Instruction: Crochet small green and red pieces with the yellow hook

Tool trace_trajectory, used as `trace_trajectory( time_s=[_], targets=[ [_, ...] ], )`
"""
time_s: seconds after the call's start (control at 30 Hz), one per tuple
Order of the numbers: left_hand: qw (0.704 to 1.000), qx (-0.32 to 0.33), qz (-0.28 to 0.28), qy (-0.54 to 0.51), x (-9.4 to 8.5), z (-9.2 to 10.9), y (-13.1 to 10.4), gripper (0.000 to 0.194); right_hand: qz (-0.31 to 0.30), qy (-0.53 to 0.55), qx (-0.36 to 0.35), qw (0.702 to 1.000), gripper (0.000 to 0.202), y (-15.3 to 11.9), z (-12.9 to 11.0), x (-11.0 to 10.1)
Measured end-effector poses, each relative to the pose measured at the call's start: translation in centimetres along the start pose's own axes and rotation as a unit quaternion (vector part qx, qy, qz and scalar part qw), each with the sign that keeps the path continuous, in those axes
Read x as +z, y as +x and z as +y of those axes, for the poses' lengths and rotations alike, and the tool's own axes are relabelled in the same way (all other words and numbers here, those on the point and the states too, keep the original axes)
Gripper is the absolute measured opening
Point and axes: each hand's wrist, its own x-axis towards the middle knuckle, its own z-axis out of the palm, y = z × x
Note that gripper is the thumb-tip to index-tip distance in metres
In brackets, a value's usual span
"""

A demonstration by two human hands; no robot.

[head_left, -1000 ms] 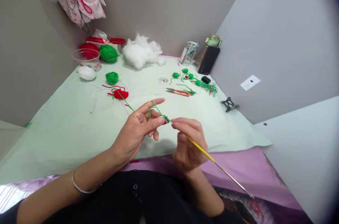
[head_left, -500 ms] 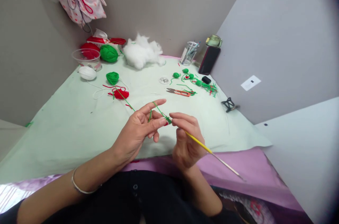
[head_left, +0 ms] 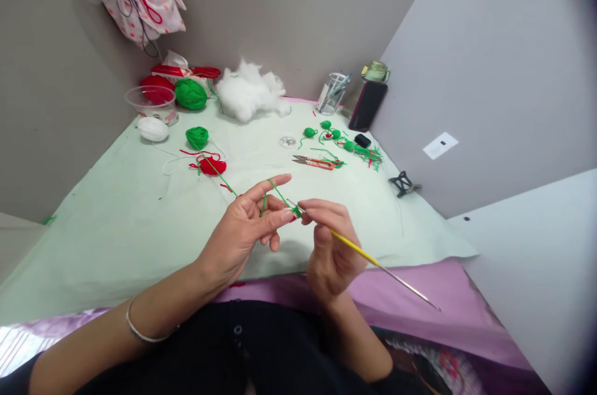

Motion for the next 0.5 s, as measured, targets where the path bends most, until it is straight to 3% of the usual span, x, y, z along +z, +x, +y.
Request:
trace_trajectory(
  time_s=[0.17, 0.33, 0.43, 0.5],
  targets=[
    [1.0, -0.024, -0.016, 0.005, -0.2, 0.1, 0.0, 0.074, 0.011, 0.105, 0.089, 0.99, 0.02, 0.5, 0.3, 0.2],
    [0.999, -0.022, -0.018, 0.018, -0.3, 0.3, 0.0, 0.073, 0.024, 0.224, 0.196, 0.954, 0.02, 1.1, 0.5, 0.1],
    [0.999, -0.014, -0.015, 0.031, -0.6, 0.3, 0.0, 0.071, 0.007, 0.224, 0.193, 0.955, 0.021, 1.3, 0.3, -0.3],
    [0.998, -0.002, -0.015, 0.053, -0.8, 0.1, -0.1, 0.069, -0.012, 0.173, 0.156, 0.972, 0.021, 1.2, 0.1, -0.6]
  ],
)
